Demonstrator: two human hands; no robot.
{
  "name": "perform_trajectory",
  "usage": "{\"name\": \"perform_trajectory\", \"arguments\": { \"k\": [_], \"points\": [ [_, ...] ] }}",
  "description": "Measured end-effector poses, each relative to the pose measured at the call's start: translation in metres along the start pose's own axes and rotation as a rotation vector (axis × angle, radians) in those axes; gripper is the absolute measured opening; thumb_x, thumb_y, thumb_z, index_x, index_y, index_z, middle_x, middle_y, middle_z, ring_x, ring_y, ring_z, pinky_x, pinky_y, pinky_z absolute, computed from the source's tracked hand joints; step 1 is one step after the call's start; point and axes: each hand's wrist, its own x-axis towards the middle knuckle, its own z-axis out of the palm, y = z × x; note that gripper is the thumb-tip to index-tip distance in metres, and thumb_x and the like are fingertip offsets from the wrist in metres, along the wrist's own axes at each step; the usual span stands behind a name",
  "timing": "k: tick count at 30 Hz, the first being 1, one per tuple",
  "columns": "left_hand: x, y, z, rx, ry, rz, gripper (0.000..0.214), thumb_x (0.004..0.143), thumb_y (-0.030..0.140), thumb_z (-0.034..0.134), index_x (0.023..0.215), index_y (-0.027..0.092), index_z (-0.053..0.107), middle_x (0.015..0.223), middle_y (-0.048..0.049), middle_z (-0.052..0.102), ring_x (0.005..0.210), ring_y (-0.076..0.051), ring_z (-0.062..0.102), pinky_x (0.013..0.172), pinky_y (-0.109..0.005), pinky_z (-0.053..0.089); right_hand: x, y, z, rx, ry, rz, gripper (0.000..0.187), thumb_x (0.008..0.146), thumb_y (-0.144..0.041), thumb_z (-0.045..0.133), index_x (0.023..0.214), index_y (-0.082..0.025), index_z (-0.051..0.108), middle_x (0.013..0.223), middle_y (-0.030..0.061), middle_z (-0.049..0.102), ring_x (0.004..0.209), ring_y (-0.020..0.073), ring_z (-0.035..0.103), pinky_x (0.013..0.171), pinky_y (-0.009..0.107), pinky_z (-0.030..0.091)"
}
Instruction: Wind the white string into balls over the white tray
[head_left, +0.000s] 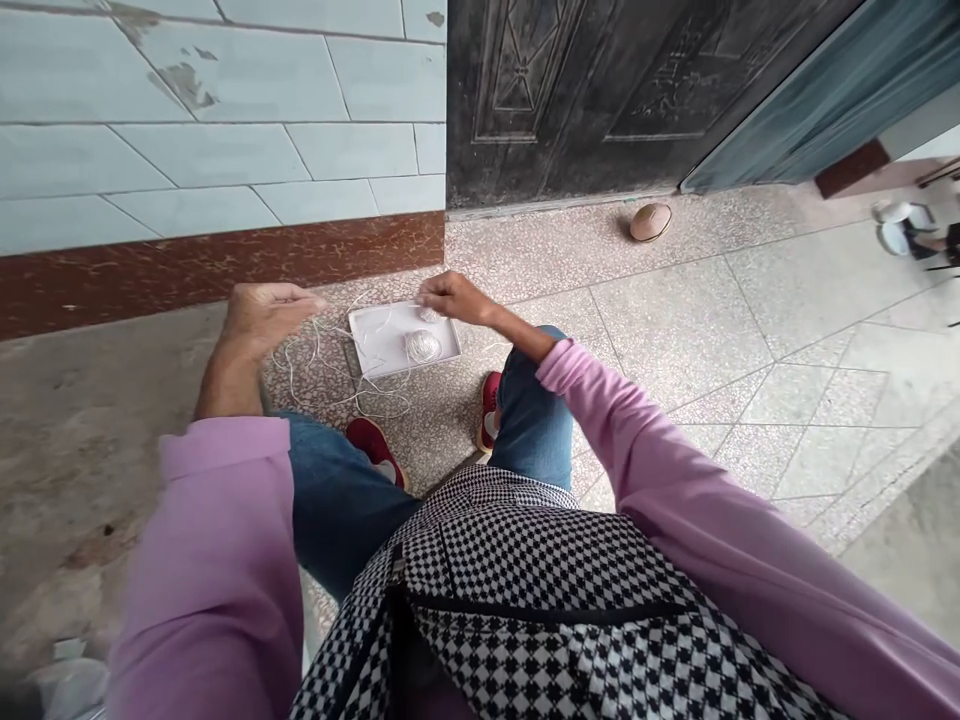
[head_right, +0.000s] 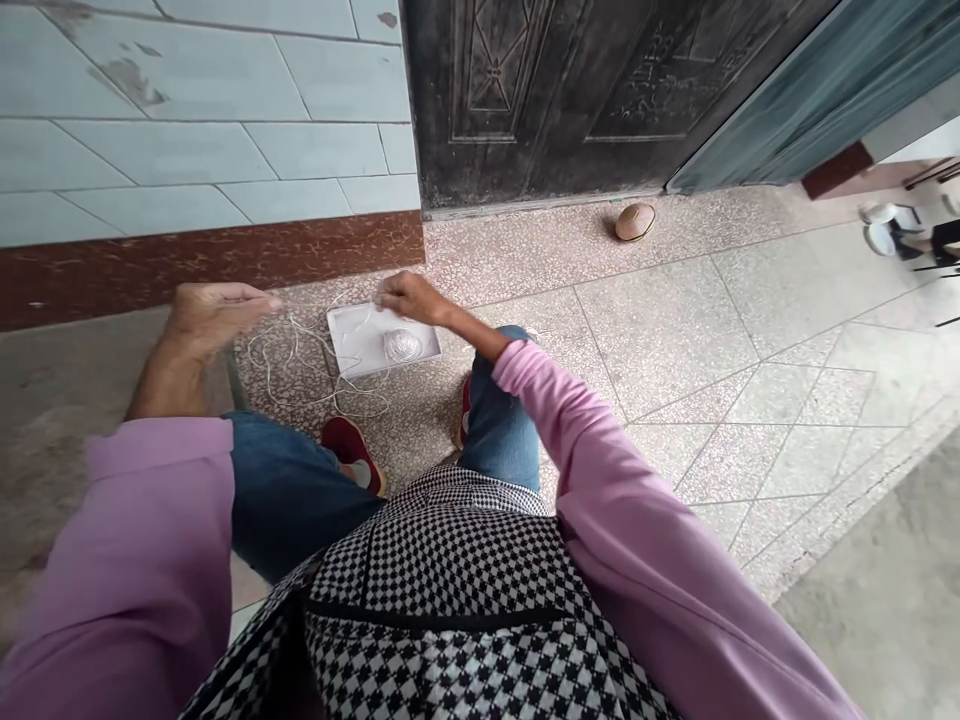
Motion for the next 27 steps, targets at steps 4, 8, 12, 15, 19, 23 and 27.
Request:
{"name": "perform_trajectory", "arguments": {
  "k": [4, 8, 12, 15, 19, 23, 27],
  "points": [
    [0.010, -0.010, -0.014, 0.059, 0.242, -0.076, 0.011, 0.073, 0.022, 0.089, 0.077, 0.019, 0.080, 0.069, 0.0004, 0.071, 0.073, -0.018, 0.060, 0.066, -0.027, 0.044, -0.063, 0.046, -0.089, -0.093, 0.083, 0.097, 0.046, 0.122, -0.024, 0.081, 0.080, -0.020, 0.064, 0.072, -0.0031, 0.056, 0.076, 0.0152, 0.051, 0.075, 0.031, 0.044],
    [0.014, -0.016, -0.011, 0.045, 0.197, -0.063, 0.007, 0.077, 0.023, 0.088, 0.081, 0.021, 0.083, 0.065, 0.0016, 0.069, 0.065, -0.018, 0.061, 0.064, -0.029, 0.047, -0.114, 0.082, -0.144, -0.018, 0.215, 0.240, 0.043, 0.119, -0.037, 0.083, 0.082, -0.022, 0.069, 0.059, -0.0067, 0.045, 0.059, 0.0124, 0.037, 0.061, 0.029, 0.031],
    [0.012, -0.010, 0.008, 0.017, 0.017, 0.000, 0.020, 0.078, 0.030, 0.090, 0.097, 0.023, 0.091, 0.072, 0.0025, 0.075, 0.061, -0.016, 0.066, 0.065, -0.032, 0.045, -0.107, 0.075, -0.129, -0.024, 0.253, 0.215, 0.038, 0.119, -0.025, 0.080, 0.083, -0.020, 0.070, 0.059, -0.0050, 0.051, 0.058, 0.0123, 0.043, 0.062, 0.028, 0.036],
    [0.007, 0.003, 0.026, -0.105, -0.185, 0.057, 0.036, 0.078, 0.039, 0.097, 0.110, 0.024, 0.094, 0.074, 0.0008, 0.076, 0.065, -0.017, 0.069, 0.064, -0.034, 0.040, -0.070, 0.043, -0.085, -0.072, 0.152, 0.114, 0.039, 0.119, -0.008, 0.071, 0.081, -0.019, 0.068, 0.067, -0.0018, 0.061, 0.068, 0.0136, 0.055, 0.073, 0.028, 0.047],
    [-0.002, 0.019, 0.049, -0.325, -0.501, 0.135, 0.057, 0.073, 0.051, 0.112, 0.120, 0.023, 0.096, 0.107, -0.0124, 0.092, 0.073, -0.020, 0.075, 0.059, -0.034, 0.039, -0.016, -0.009, -0.026, -0.100, 0.023, -0.023, 0.044, 0.126, -0.016, 0.075, 0.084, -0.021, 0.066, 0.077, 0.0011, 0.069, 0.089, 0.0183, 0.067, 0.092, 0.032, 0.056],
    [-0.006, 0.024, 0.058, -0.315, -0.642, 0.130, 0.051, 0.071, 0.056, 0.117, 0.100, 0.020, 0.094, 0.092, -0.0151, 0.088, 0.069, -0.020, 0.069, 0.063, -0.037, 0.048, 0.011, -0.032, -0.001, -0.014, -0.024, -0.077, 0.045, 0.124, -0.038, 0.087, 0.085, -0.027, 0.066, 0.086, 0.0065, 0.077, 0.103, 0.0283, 0.077, 0.095, 0.041, 0.060],
    [-0.002, 0.017, 0.040, -0.275, -0.383, 0.135, 0.035, 0.084, 0.050, 0.107, 0.091, 0.021, 0.090, 0.070, -0.0019, 0.069, 0.065, -0.014, 0.055, 0.067, -0.036, 0.036, -0.005, -0.003, -0.027, 0.000, -0.080, -0.084, 0.053, 0.128, -0.038, 0.086, 0.082, -0.022, 0.064, 0.075, 0.0001, 0.062, 0.085, 0.0161, 0.060, 0.086, 0.035, 0.049]
  ]
}}
